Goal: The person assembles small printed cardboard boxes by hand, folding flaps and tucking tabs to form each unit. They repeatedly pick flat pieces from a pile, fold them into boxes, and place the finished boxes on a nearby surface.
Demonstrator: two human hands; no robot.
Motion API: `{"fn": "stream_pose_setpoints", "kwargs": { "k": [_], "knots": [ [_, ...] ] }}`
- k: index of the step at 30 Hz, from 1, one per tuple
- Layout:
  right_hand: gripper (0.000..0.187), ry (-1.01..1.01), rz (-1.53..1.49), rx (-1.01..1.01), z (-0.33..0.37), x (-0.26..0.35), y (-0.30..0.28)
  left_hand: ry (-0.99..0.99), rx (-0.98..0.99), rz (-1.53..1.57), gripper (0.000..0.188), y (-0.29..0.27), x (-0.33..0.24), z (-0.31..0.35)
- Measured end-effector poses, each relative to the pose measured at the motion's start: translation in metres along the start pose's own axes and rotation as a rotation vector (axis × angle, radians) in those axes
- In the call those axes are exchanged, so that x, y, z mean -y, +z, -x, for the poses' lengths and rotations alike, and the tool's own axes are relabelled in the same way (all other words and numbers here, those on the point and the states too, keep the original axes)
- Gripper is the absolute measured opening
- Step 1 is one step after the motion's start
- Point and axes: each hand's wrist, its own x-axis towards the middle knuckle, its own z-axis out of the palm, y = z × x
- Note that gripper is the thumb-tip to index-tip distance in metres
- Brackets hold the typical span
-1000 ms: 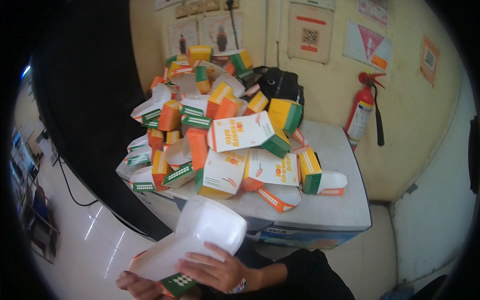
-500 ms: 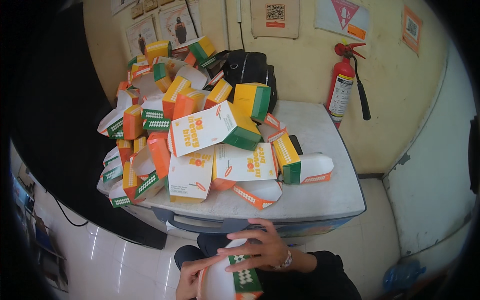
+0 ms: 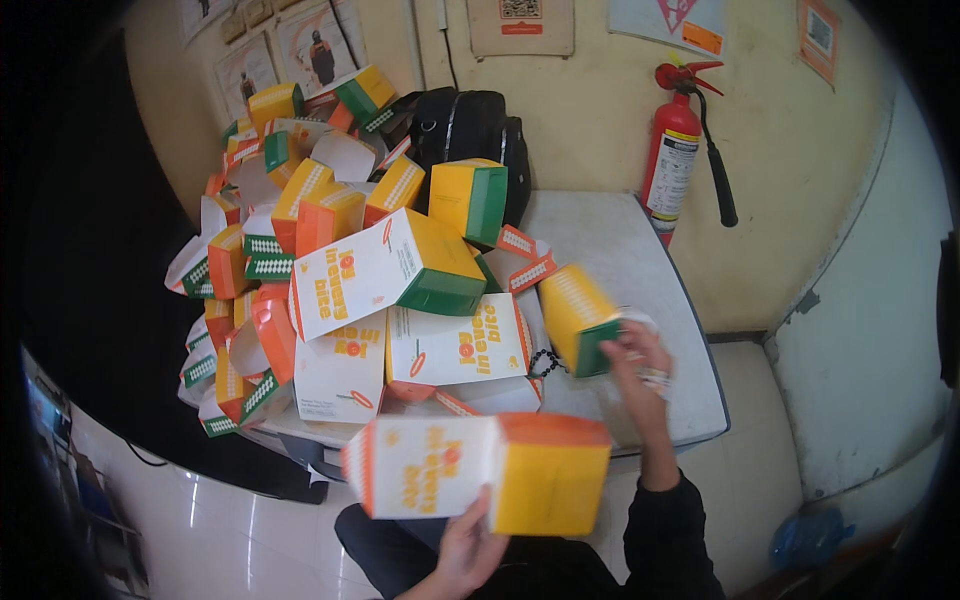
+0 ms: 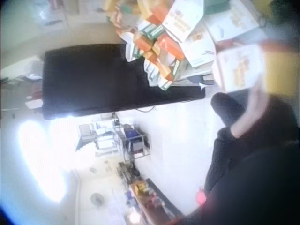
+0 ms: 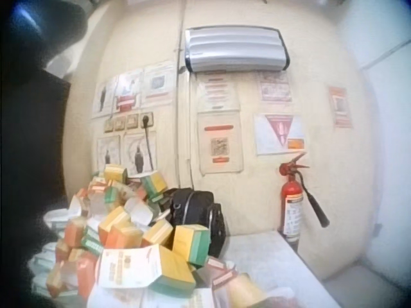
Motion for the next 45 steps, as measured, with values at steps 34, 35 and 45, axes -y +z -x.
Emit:
{"fn": "stream_pose_setpoints", "kwargs": {
  "k": [34,35,45],
  "knots": [
    [0.041,-0.175,0.052,0.244,0.117,0.026,-0.098,-0.358,0.571,-0.163,0.063,0.056,0.007,-0.062],
    [0.044,-0.098,0.002,0.257,0.114,0.027,-0.094,-0.279,0.531,-0.235,0.06,0.053,0.001,-0.056],
    [0.049,-0.053,0.197,0.471,0.129,0.042,-0.061,0.592,0.527,-1.283,0.033,0.059,-0.023,-0.007]
  ]
}}
